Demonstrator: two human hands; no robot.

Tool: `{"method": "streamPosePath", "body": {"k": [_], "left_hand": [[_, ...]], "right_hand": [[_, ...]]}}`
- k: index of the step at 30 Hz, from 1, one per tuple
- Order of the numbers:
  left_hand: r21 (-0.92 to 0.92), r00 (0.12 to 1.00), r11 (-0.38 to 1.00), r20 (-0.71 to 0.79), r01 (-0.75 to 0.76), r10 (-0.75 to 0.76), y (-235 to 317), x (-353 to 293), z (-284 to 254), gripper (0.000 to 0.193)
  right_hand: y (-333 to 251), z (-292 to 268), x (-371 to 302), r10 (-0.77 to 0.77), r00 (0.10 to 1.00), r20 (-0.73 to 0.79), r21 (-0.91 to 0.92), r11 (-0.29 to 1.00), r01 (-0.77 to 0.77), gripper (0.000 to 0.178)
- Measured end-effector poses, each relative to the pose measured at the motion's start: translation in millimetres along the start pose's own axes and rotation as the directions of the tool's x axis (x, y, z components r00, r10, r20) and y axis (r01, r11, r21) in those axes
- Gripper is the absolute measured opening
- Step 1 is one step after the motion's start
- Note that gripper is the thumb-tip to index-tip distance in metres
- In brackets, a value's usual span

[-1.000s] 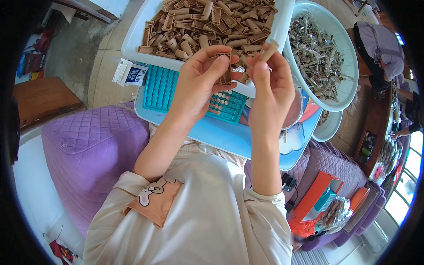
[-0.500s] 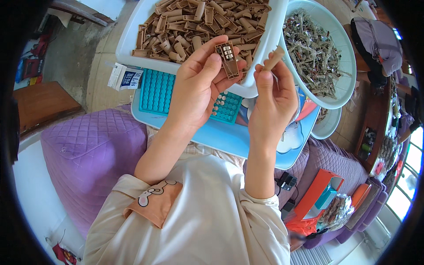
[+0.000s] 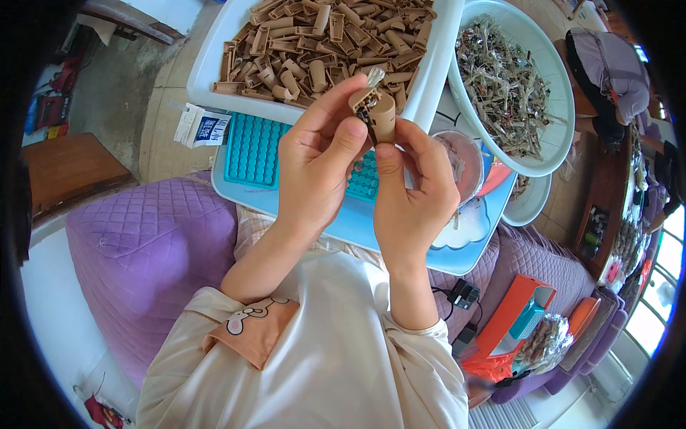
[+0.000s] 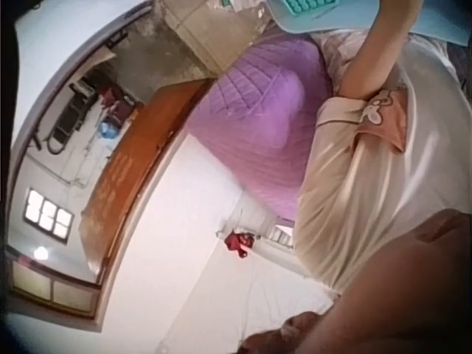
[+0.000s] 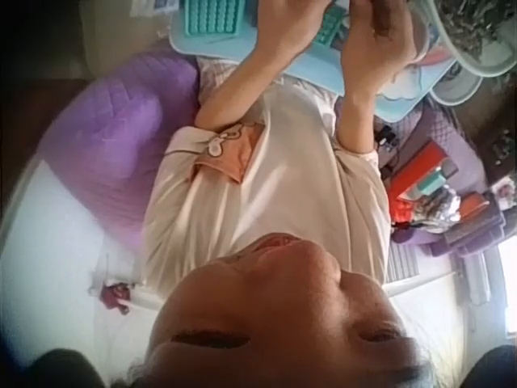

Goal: The person assembles small plastic sleeves and metal components by hand using an assembly jig, taking parts from sorting trays and a bin.

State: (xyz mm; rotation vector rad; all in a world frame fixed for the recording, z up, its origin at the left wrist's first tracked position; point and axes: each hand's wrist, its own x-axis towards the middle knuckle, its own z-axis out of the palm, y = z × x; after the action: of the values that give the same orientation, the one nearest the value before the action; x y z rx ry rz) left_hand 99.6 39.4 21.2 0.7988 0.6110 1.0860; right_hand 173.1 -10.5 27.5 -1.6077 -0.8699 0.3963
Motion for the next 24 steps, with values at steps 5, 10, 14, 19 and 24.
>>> {"method": "streamPosePath", "body": {"k": [5,10,14,19,24], "left_hand": [[0.078,0.997,0.996,0.067,-0.052,0.047,4,-6,-2,0.031],[0.047,0.996,0.997,0.071,-0.066,0.063,1,-11,-3,0.03],[0.111,0.995,0.992,0.084,-0.067,0.058,5,-16,-5,0.03],[0.083,0.993,0.993,0.091,-0.084,0.076,4,-19,-3,0.03],[0.03,0.987,0.993,0.115,-0.114,0.11,3,-21,-4,0.029]], "right_hand": [[-2,-3,-6,-0.042,0.999,-0.032,0.005,0.999,0.042,0.019],[-2,-3,-9,-0.04,0.999,0.0,-0.025,0.999,0.04,0.017],[-1,-3,-14,-0.027,1.0,-0.009,-0.032,0.999,0.027,0.018],[-5,-6,-19,-0.033,0.999,-0.042,-0.007,0.999,0.033,0.017],[-9,-9,-22,-0.018,1.0,-0.019,0.01,1.0,0.018,0.016]]}}
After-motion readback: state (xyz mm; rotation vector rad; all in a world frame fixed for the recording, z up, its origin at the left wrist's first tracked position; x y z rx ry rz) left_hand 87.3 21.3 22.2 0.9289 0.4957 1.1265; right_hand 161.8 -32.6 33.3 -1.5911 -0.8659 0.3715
